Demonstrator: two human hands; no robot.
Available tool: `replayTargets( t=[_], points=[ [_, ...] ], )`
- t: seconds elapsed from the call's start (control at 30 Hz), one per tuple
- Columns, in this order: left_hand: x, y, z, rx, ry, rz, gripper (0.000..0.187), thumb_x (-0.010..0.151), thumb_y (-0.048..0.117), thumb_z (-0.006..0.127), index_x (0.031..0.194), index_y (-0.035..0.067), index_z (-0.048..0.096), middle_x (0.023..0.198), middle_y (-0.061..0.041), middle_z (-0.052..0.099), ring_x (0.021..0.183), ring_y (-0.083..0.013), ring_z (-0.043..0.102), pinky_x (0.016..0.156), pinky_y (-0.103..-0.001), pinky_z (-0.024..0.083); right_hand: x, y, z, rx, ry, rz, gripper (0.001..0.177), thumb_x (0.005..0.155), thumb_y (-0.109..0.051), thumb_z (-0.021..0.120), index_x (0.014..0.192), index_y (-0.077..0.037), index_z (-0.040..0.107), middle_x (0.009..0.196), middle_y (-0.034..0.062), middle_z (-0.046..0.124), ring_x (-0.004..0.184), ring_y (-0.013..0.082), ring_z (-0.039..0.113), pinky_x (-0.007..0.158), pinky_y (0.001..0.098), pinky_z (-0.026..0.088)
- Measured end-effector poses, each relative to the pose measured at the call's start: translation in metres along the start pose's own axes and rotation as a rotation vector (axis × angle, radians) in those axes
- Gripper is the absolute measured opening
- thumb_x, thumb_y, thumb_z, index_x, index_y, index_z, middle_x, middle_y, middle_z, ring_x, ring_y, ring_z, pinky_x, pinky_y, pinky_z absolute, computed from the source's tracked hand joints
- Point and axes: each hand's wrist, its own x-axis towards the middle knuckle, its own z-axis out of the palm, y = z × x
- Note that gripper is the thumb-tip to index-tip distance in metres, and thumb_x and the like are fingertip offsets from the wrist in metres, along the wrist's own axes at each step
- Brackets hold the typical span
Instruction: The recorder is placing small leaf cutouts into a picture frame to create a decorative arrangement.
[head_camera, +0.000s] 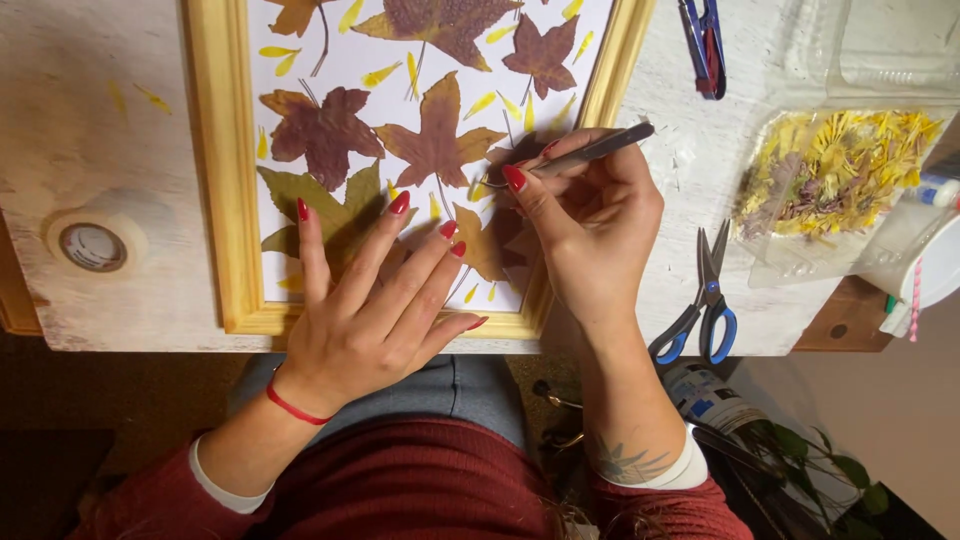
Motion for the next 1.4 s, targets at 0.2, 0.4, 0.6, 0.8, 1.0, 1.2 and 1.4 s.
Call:
replayTargets(
  t=[0.2,0.4,0.6,0.8,1.0,1.2,1.4],
  points=[
    [0.006,0.001,0.001,0.002,-0.065,-0.021,0.066,0.105,0.064,0.063,0.142,0.009,0.067,0.152,-0.006,0.057,0.147,-0.036,0.042,0.11,-0.084,0.015,0.0,0.001,0.002,-0.005,0.027,0.011,0.027,0.096,0.012,0.075,0.116,0.002,0.058,0.104,0.0098,0.072,0.097,0.0147,0.073,0.091,0.0281,0.063],
    [0.011,0.002,0.001,0.009,-0.128,-0.021,0.079,0.103,0.072,0.059,0.15,0.008,0.062,0.159,-0.008,0.051,0.152,-0.0395,0.033,0.104,-0.089,0.01,0.0,0.002,0.003,-0.016,0.017,-0.002,0.028,0.097,0.012,0.075,0.117,0.003,0.058,0.105,0.0103,0.071,0.099,0.0153,0.073,0.091,0.0279,0.062],
    [0.013,0.002,0.002,0.02,-0.192,0.004,0.088,0.098,0.077,0.057,0.153,0.009,0.06,0.164,-0.008,0.047,0.154,-0.0402,0.03,0.103,-0.09,0.01,0.001,0.002,0.005,-0.017,0.025,0.007,0.026,0.097,0.012,0.074,0.115,0.003,0.058,0.105,0.0111,0.072,0.1,0.0165,0.075,0.091,0.028,0.063],
    [0.013,0.003,0.002,0.02,-0.2,-0.023,0.093,0.097,0.082,0.054,0.154,0.01,0.06,0.164,-0.008,0.045,0.155,-0.0429,0.027,0.102,-0.09,0.01,0.0,0.002,0.005,-0.043,0.013,-0.014,0.025,0.098,0.011,0.073,0.115,0.003,0.057,0.106,0.0105,0.072,0.099,0.015,0.075,0.091,0.0272,0.063],
    [0.013,0.003,0.003,0.036,-0.224,-0.024,0.095,0.094,0.084,0.054,0.155,0.01,0.059,0.165,-0.008,0.044,0.154,-0.0439,0.026,0.101,-0.091,0.01,-0.001,0.001,0.007,-0.101,0.026,-0.029,0.024,0.097,0.01,0.076,0.113,0.003,0.06,0.104,0.0103,0.073,0.095,0.0123,0.073,0.087,0.0252,0.061],
    [0.012,0.003,0.004,0.044,-0.23,-0.024,0.093,0.094,0.083,0.055,0.154,0.012,0.059,0.166,-0.007,0.044,0.155,-0.0436,0.025,0.101,-0.09,0.011,-0.001,0.003,0.006,-0.088,0.031,-0.021,0.024,0.097,0.01,0.076,0.113,0.003,0.06,0.104,0.01,0.074,0.096,0.0121,0.073,0.087,0.0252,0.061],
    [0.012,0.002,0.004,0.051,-0.216,-0.007,0.092,0.096,0.084,0.053,0.155,0.013,0.06,0.167,-0.007,0.043,0.156,-0.0431,0.025,0.101,-0.09,0.011,-0.002,0.004,0.006,-0.061,0.032,-0.018,0.024,0.098,0.011,0.075,0.114,0.003,0.06,0.105,0.0114,0.074,0.097,0.013,0.073,0.088,0.026,0.062]
  ],
)
